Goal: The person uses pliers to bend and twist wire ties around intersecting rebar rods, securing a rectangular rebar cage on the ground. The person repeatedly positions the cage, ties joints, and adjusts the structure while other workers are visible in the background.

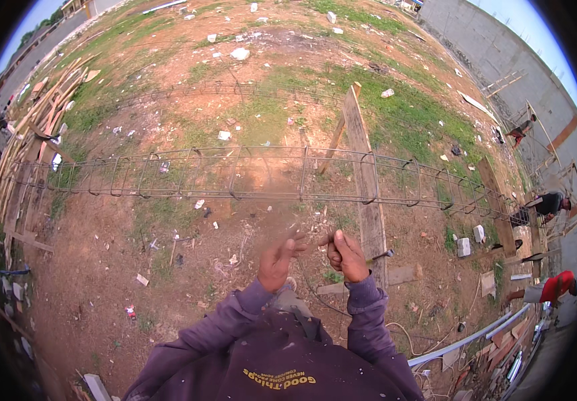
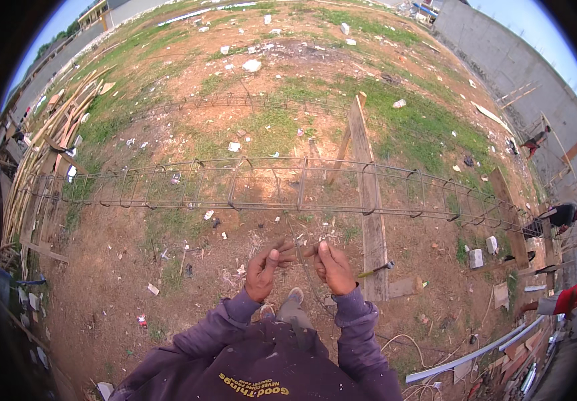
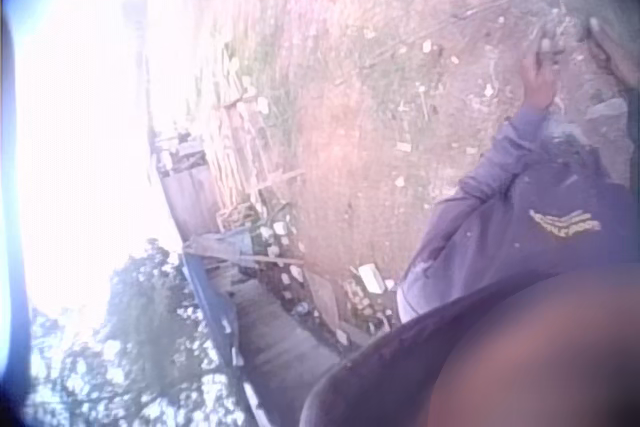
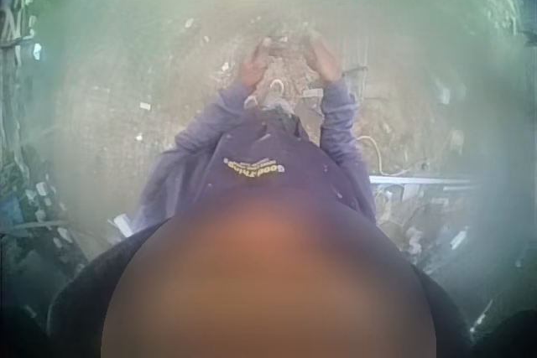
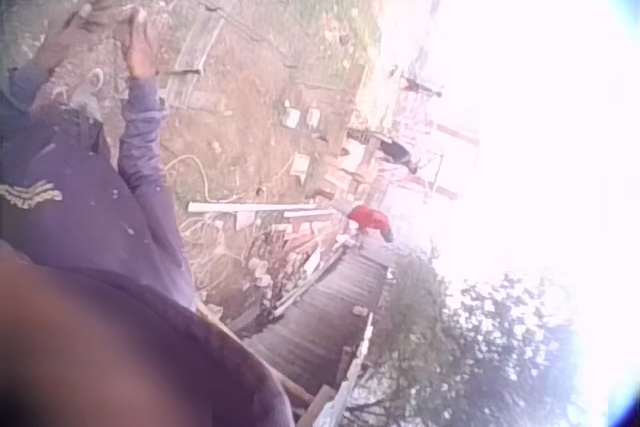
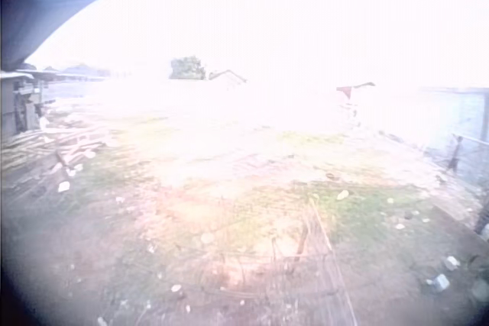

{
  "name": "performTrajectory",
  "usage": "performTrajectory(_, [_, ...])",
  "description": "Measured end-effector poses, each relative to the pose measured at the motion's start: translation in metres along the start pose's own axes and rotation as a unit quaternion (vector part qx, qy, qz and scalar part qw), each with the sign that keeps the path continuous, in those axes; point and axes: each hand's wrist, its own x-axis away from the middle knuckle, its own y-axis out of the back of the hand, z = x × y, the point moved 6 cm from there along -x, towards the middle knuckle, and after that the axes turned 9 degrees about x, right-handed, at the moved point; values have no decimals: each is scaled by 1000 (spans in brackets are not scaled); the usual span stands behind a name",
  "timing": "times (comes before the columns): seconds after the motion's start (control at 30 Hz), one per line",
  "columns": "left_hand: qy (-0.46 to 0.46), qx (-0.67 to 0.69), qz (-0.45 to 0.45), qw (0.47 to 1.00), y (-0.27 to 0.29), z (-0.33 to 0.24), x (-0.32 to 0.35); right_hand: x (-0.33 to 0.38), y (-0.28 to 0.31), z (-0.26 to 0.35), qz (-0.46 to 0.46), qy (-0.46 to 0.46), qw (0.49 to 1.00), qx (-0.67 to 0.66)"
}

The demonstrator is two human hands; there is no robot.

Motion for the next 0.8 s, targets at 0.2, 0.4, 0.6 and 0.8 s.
performTrajectory(0.2, [23, 42, -40, 998, 16, -15, -41, 9, -42, -39, 125, -24, 990, 53])
performTrajectory(0.4, [112, -17, -14, 993, 18, 1, -41, -14, -53, -67, 154, -77, 983, 56])
performTrajectory(0.6, [156, -5, 29, 987, 24, 21, -68, -44, -43, -70, 165, -7, 964, 209])
performTrajectory(0.8, [182, -30, -13, 983, 41, 84, -95, -78, -27, -114, 28, -128, 972, -195])
